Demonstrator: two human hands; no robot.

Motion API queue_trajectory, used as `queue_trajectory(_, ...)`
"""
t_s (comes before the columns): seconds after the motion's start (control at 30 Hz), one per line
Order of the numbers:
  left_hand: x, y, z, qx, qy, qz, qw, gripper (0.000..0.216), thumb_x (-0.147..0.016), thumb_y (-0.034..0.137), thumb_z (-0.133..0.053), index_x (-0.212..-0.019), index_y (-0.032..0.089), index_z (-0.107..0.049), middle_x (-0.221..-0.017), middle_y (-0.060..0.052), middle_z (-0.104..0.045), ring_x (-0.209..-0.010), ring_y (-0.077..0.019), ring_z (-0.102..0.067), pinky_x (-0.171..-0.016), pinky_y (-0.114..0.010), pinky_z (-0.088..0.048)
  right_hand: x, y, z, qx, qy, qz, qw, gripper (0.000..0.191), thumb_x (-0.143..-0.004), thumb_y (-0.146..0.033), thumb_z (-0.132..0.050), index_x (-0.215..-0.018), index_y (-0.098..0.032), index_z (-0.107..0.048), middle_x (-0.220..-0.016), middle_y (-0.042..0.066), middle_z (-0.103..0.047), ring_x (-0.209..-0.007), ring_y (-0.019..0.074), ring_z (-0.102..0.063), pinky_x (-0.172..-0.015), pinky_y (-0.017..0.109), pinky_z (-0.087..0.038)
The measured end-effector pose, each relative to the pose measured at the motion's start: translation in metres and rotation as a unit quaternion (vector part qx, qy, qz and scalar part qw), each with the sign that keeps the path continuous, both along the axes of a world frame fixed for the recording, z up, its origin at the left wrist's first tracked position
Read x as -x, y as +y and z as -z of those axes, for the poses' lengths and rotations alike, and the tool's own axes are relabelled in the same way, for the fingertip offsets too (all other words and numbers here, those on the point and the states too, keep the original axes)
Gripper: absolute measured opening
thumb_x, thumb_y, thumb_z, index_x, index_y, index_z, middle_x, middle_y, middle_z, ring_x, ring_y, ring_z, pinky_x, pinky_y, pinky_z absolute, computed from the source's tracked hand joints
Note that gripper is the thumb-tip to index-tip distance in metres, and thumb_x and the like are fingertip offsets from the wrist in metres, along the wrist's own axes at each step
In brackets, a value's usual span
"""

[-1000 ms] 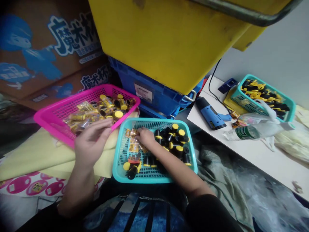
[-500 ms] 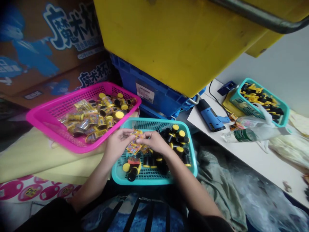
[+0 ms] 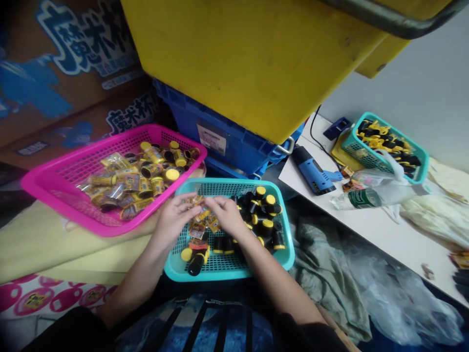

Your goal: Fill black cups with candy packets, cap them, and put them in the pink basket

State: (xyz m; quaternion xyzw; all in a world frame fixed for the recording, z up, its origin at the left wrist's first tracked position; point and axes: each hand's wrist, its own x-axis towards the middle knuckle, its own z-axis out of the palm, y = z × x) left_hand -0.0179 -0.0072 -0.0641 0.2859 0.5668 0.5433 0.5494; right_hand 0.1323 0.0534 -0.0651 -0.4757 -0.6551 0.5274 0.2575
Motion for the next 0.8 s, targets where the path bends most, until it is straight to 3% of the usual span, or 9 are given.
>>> queue_trajectory(0.1,0.001,0.001,0.001,-0.01,0.011,-0.033,0.999,0.033,-0.065,0.025,-0.076,-0.095,0.016,-0.065,-0.081,-0.004,-0.072,-0.077,-0.0159,-0.068,-0.069,-0.027,-0.054,-0.023,0.019,-0.007,-0.102,-0.115,0.018,0.988,0.054,-0.095,-0.051,-0.026,-0.083,-0.018,-0.066,-0.084,0.006,-0.065,-0.083,0.0192,-0.058,-0.078,0.031,-0.041)
queue_trajectory(0.2,0.0,0.002,0.003,-0.007,0.029,-0.036,0.999,0.021,-0.065,0.027,-0.077,-0.081,0.015,-0.07,-0.076,-0.004,-0.072,-0.063,-0.0126,-0.065,-0.061,-0.025,-0.054,-0.041,0.034,-0.002,-0.175,-0.386,-0.021,0.905,0.037,-0.09,-0.046,-0.044,-0.088,-0.017,-0.068,-0.086,0.01,-0.066,-0.09,0.0255,-0.054,-0.078,0.036,-0.04)
queue_trajectory(0.3,-0.003,0.002,0.003,0.023,0.039,-0.03,0.999,0.021,-0.065,0.03,-0.076,-0.082,0.016,-0.074,-0.07,-0.003,-0.072,-0.05,-0.0113,-0.06,-0.053,-0.025,-0.053,-0.041,0.032,0.018,-0.228,-0.539,-0.053,0.809,0.043,-0.082,-0.052,-0.055,-0.093,-0.012,-0.07,-0.102,0.02,-0.061,-0.101,0.034,-0.048,-0.079,0.042,-0.039)
queue_trajectory(0.4,-0.005,0.001,0.003,0.021,0.04,-0.031,0.999,0.022,-0.067,0.031,-0.075,-0.084,0.017,-0.075,-0.071,-0.003,-0.073,-0.055,-0.0137,-0.063,-0.058,-0.027,-0.056,-0.032,0.024,0.037,-0.242,-0.573,-0.06,0.781,0.045,-0.083,-0.05,-0.055,-0.093,-0.008,-0.071,-0.11,0.024,-0.056,-0.105,0.0367,-0.044,-0.082,0.047,-0.038)
queue_trajectory(0.5,-0.001,-0.001,0.005,0.006,0.067,-0.015,0.998,0.023,-0.071,0.034,-0.072,-0.086,0.017,-0.076,-0.067,-0.003,-0.072,-0.06,-0.0162,-0.066,-0.061,-0.029,-0.056,-0.028,0.023,0.041,-0.228,-0.535,-0.081,0.809,0.034,-0.084,-0.035,-0.056,-0.098,-0.007,-0.069,-0.11,0.023,-0.057,-0.108,0.0365,-0.044,-0.087,0.049,-0.037)
queue_trajectory(0.6,0.006,-0.004,0.008,-0.031,0.092,0.001,0.995,0.024,-0.073,0.036,-0.07,-0.089,0.019,-0.076,-0.085,-0.006,-0.074,-0.072,-0.0184,-0.068,-0.068,-0.031,-0.057,-0.037,0.024,0.025,-0.176,-0.377,-0.108,0.903,0.039,-0.085,-0.028,-0.056,-0.121,-0.011,-0.058,-0.114,0.018,-0.058,-0.105,0.029,-0.052,-0.091,0.044,-0.04)
queue_trajectory(0.7,0.01,-0.005,0.009,-0.065,0.109,0.021,0.992,0.023,-0.074,0.035,-0.069,-0.092,0.021,-0.075,-0.098,-0.006,-0.073,-0.09,-0.0209,-0.067,-0.084,-0.035,-0.055,-0.048,0.022,0.002,-0.07,-0.132,-0.105,0.983,0.053,-0.082,-0.034,-0.063,-0.13,-0.019,-0.046,-0.109,0.009,-0.061,-0.091,0.0195,-0.059,-0.081,0.035,-0.047)
queue_trajectory(0.8,0.01,-0.004,0.01,-0.07,0.102,0.041,0.991,0.024,-0.075,0.036,-0.068,-0.094,0.021,-0.075,-0.099,-0.006,-0.073,-0.094,-0.022,-0.066,-0.086,-0.037,-0.054,-0.053,0.016,-0.017,0.009,0.045,-0.073,0.996,0.04,-0.076,-0.034,-0.07,-0.11,-0.021,-0.055,-0.097,0.004,-0.062,-0.081,0.0142,-0.06,-0.07,0.027,-0.049)
